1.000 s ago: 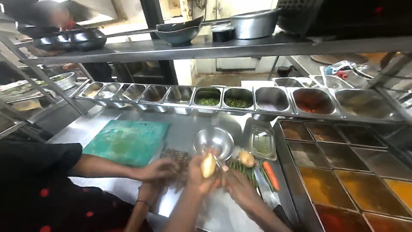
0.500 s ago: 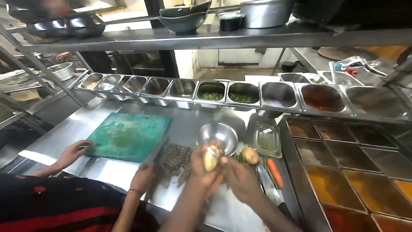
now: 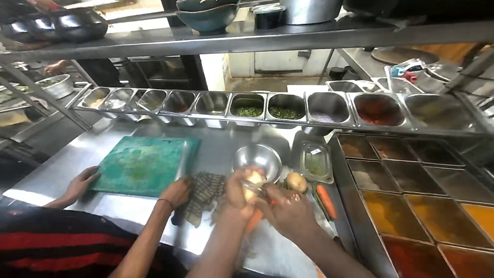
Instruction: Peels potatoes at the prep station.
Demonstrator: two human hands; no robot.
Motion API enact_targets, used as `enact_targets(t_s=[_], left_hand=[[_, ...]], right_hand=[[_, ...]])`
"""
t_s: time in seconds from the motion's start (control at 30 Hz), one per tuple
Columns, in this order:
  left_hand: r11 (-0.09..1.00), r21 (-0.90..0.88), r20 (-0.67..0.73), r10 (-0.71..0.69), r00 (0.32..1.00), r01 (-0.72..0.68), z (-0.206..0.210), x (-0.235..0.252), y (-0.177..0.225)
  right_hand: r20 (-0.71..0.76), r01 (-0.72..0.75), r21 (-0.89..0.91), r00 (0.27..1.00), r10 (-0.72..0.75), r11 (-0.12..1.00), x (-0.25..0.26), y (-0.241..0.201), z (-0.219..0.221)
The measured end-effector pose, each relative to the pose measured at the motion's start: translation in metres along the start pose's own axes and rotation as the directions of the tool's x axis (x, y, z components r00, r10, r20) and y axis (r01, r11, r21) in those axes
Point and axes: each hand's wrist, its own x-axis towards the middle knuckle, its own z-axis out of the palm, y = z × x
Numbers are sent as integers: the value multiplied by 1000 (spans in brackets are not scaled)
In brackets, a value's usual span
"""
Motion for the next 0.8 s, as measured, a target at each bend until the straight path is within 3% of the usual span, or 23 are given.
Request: enact_targets(t_s=[0.17, 0.27, 0.3, 0.33, 0.37, 0.4, 0.43, 0.47, 0.57, 0.67, 0.8], left_hand=[[982, -185, -224, -88, 971, 46, 15, 1, -3], [969, -247, -329, -68, 942, -16, 23, 6, 1], [971, -235, -323, -27, 946, -52, 21, 7, 3], [976, -196, -293, 30, 956, -91, 17, 10, 4], [981, -149, -252, 83, 964, -124, 12, 11, 4], [983, -117, -196, 118, 973, -143, 6, 12, 4], [984, -90, -142, 138, 980, -152, -1, 13, 3], [985, -59, -106, 158, 982, -165, -5, 13, 3], [983, -9, 6, 184, 983, -184, -14, 11, 0], [986, 23, 154, 157, 975, -162, -18, 7, -3], [983, 63, 80, 166, 983, -172, -8, -1, -4]], right_hand=[[37, 53, -27, 998, -52, 998, -11, -5, 8], [84, -81, 207, 994, 65, 975, -14, -6, 12], [183, -212, 365, 971, 154, 906, -15, -7, 10], [360, -417, 528, 899, 250, 739, -15, -7, 5], [551, -626, 621, 777, 305, 472, -12, -8, 2], [687, -746, 617, 666, 290, 250, -9, -7, 0], [737, -781, 603, 623, 263, 161, -8, -3, -1], [727, -771, 608, 637, 256, 189, -6, 1, 0], [608, -655, 593, 746, 272, 469, 6, 6, -3], [604, -603, 470, 752, 264, 644, 20, 5, -12], [568, -513, 318, 776, 274, 797, 23, 0, -17]])
